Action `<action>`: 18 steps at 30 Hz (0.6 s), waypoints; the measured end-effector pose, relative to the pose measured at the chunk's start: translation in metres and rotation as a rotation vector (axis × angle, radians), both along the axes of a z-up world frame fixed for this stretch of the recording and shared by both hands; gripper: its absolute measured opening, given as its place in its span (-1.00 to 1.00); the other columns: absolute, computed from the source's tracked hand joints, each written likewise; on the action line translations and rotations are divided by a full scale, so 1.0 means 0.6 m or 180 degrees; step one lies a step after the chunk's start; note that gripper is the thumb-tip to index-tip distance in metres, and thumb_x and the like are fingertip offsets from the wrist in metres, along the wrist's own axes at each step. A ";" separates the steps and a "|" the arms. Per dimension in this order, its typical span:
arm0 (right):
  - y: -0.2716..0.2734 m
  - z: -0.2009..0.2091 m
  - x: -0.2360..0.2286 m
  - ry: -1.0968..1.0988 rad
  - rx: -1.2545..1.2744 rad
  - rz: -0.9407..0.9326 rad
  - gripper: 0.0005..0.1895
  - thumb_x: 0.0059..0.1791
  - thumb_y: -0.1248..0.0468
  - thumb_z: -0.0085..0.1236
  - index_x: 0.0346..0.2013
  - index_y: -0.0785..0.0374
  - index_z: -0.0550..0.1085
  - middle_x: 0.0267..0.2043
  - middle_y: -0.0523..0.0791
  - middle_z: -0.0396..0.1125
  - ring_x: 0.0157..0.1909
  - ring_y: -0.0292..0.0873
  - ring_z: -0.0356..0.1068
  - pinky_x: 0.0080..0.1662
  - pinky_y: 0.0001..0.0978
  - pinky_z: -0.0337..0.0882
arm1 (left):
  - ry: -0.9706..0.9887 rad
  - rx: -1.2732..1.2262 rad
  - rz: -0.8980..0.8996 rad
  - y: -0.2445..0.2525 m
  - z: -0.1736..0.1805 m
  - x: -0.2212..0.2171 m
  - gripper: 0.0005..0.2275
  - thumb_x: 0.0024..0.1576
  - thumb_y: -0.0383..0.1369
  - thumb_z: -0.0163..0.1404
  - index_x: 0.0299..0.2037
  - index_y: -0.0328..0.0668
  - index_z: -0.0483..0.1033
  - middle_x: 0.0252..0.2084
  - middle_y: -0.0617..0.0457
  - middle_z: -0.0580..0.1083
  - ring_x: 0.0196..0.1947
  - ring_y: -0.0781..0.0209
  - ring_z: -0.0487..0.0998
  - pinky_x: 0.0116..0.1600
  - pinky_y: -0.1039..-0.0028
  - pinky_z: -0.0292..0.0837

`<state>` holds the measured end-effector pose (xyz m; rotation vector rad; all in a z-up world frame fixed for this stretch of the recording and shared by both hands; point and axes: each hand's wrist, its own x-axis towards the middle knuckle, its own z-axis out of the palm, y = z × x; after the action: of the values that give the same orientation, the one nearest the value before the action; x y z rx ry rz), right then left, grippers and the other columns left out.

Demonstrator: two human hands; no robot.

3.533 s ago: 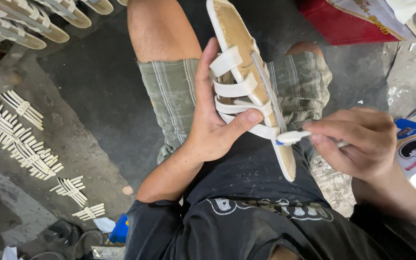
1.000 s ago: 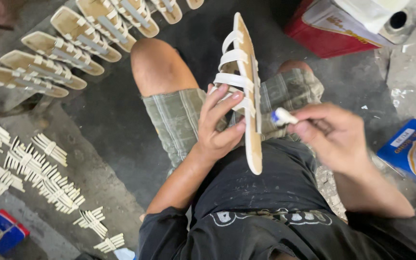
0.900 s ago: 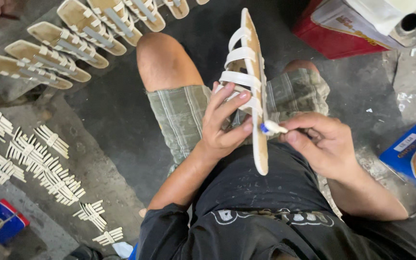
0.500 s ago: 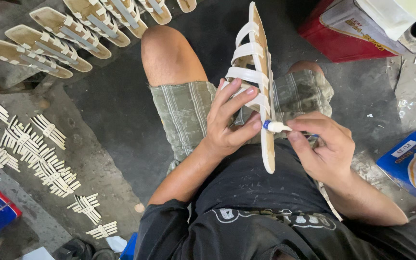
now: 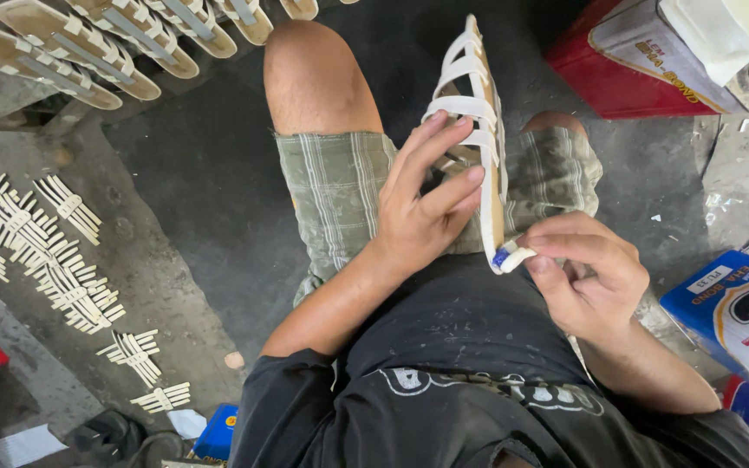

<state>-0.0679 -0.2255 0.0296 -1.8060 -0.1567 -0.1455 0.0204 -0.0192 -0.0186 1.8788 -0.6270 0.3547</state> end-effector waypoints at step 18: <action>-0.024 0.027 0.044 -0.0308 -0.0181 0.0087 -0.86 0.06 0.44 0.19 -0.08 0.35 0.48 -0.13 0.02 0.46 -0.37 -0.38 0.35 -0.35 -0.64 0.27 | 0.1057 -0.0375 -0.0852 0.004 0.057 -0.021 -0.41 0.14 -0.40 0.28 0.36 -0.10 0.27 0.35 -0.05 0.38 0.39 -0.05 0.44 0.47 0.28 0.38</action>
<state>-0.0413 -0.2401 0.0460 -1.8536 -0.2566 -0.2110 0.0080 -0.0170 0.0154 1.6659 -0.6056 -0.0922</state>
